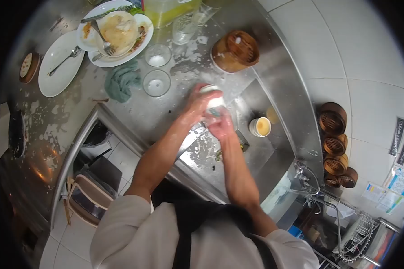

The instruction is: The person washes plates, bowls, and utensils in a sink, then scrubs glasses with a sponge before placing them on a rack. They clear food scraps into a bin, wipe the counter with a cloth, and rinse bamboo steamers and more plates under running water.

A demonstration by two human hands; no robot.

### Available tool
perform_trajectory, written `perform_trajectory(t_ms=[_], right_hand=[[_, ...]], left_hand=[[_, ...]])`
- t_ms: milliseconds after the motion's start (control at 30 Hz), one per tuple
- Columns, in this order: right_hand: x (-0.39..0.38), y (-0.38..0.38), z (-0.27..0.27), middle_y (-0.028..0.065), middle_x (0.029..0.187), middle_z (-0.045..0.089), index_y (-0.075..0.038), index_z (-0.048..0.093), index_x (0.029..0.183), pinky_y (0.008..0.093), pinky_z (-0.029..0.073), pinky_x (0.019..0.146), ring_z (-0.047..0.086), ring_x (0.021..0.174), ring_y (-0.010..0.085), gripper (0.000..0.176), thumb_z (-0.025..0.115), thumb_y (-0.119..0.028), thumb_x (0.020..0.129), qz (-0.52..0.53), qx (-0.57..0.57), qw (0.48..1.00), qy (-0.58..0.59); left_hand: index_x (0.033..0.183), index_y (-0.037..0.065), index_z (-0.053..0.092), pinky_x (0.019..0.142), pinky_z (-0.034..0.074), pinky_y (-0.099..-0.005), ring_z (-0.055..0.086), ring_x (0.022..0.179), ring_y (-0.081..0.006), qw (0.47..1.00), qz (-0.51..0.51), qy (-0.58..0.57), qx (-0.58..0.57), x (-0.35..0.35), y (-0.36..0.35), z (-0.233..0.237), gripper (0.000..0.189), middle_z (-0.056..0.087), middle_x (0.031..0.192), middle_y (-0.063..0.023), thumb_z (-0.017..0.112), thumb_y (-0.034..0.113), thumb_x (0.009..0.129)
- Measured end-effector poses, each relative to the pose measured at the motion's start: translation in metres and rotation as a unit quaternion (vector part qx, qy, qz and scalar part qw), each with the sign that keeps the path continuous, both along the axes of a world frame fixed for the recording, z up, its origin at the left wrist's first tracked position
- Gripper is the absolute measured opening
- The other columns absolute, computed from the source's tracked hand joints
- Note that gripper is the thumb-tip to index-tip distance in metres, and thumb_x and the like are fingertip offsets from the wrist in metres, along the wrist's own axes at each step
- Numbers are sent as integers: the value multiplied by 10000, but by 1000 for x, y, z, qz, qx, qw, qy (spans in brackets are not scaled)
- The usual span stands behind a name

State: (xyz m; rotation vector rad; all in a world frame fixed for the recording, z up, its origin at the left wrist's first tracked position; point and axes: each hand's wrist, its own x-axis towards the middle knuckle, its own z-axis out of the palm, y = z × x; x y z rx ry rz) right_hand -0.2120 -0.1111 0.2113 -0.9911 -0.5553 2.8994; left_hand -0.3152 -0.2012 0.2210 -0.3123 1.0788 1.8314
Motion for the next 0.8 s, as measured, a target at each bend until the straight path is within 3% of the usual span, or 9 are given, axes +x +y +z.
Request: perform_trajectory(t_ms=[100,167,233,300,467,533,633,733,800], right_hand=[[17,9,17,97,893,608,-26,527,1132,229,503,569,534,572,129,324,617,-136,841,61,40,997,14],[42,3,49,96,916,615,-22,512,1173,240,516,596,553,594,139,370,633,-133,841,47,136,990,-1],[42,6,60,94,939,622,-19,498,1213,252,528,624,572,616,150,418,649,-130,840,55,237,970,-7],[37,5,59,111,1013,638,-10,455,1298,305,548,679,635,738,187,526,670,-82,823,32,541,828,-144],[2,14,25,126,1016,662,-21,498,1250,363,520,660,655,781,224,500,684,-110,794,75,560,811,-152],[3,31,-1,200,1023,662,-5,516,1173,414,522,655,673,790,318,458,672,-86,750,83,814,549,-169],[0,23,36,237,1004,642,-10,548,1076,457,508,672,651,810,400,411,666,-54,686,164,852,416,-272],[0,18,54,187,904,620,-69,560,1044,467,503,632,608,718,414,403,674,-50,658,75,946,309,-55],[3,15,58,151,996,604,-97,558,1057,411,514,708,602,771,338,334,648,-69,736,81,957,270,69]], left_hand=[[1145,56,520,643,571,-392,633,816,-235,995,53,60,61,5,15,-17,504,614,975,-111,777,211,740],[1050,67,592,641,567,-403,646,750,-239,972,73,-190,116,-16,13,-36,379,631,904,-90,745,264,766],[984,71,623,636,560,-410,654,721,-234,982,97,-129,97,-25,3,-30,313,640,859,-76,729,277,775],[982,51,618,645,557,-395,657,733,-228,984,66,-132,103,-23,5,-23,320,647,878,-72,728,269,776],[1113,-6,557,670,553,-350,656,778,-238,996,-9,67,61,21,16,-9,465,633,939,-126,744,247,772],[1281,-8,455,855,497,-396,606,952,-312,944,-3,331,-13,41,23,-43,617,609,1005,-173,724,218,774],[1424,25,336,1064,362,-439,538,1119,-395,884,-12,466,-24,35,16,-39,755,595,1082,-241,687,211,781],[1393,33,406,1056,371,-407,537,1162,-371,861,-93,493,-83,22,9,-38,678,579,1175,-257,657,241,799],[1203,-26,578,896,480,-343,635,1019,-235,735,-268,581,-225,21,4,-29,439,652,1117,-205,604,83,779]])
